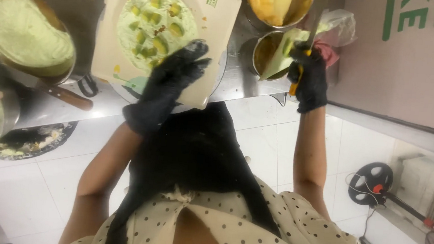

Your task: Preparing an avocado cake by slicing avocados and layering them on cake sponge with cream.

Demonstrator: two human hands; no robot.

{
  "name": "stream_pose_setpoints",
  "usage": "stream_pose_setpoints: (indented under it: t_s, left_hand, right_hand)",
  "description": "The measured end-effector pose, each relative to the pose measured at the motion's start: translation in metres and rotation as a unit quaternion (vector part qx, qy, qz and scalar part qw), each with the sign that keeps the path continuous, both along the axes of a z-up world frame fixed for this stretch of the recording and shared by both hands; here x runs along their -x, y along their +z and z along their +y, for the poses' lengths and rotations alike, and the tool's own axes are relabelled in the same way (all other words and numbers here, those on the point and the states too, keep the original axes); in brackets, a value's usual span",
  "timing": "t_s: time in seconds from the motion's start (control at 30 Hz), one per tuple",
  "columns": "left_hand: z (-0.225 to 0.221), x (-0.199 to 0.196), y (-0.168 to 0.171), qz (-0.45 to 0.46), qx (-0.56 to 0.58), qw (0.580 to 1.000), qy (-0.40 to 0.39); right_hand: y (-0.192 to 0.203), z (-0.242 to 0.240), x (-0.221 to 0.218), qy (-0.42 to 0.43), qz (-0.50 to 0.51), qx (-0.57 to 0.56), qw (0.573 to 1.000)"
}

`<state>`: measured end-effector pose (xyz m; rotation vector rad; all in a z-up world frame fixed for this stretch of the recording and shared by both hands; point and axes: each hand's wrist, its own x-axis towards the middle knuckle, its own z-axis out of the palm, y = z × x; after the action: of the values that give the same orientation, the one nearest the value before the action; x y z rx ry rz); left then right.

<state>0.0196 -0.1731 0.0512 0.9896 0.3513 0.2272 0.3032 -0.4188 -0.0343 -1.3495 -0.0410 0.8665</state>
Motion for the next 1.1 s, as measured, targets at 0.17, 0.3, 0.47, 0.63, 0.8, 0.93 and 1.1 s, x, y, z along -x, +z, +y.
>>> stream_pose_setpoints:
  t_s: [0.17,0.3,0.47,0.63,0.8,0.93,1.1]
  left_hand:
    - [0.024,0.035,0.008,-0.029,0.089,0.987,0.132]
    - [0.029,0.078,0.026,0.003,0.09,0.974,0.21]
    - [0.022,0.174,-0.007,-0.1,0.268,0.872,0.398]
    - [-0.005,0.169,0.047,-0.135,0.247,0.813,0.509]
    - [-0.022,0.181,0.047,-0.035,0.056,0.813,0.579]
    - [-0.026,0.177,0.041,0.116,-0.175,0.792,0.574]
    - [0.011,0.144,0.067,0.153,-0.141,0.764,0.611]
  right_hand:
    - [-0.043,0.009,-0.119,-0.011,-0.146,0.035,0.989]
    - [-0.061,0.045,-0.166,-0.012,-0.135,0.054,0.989]
    - [-0.056,0.089,-0.19,0.032,-0.153,0.003,0.988]
    - [-0.092,0.109,-0.294,0.007,-0.216,0.027,0.976]
    - [-0.161,0.145,-0.387,0.11,-0.525,0.089,0.84]
    - [-0.153,0.191,-0.403,0.225,-0.52,0.386,0.728]
    - [-0.156,0.199,-0.407,0.338,-0.621,0.425,0.565]
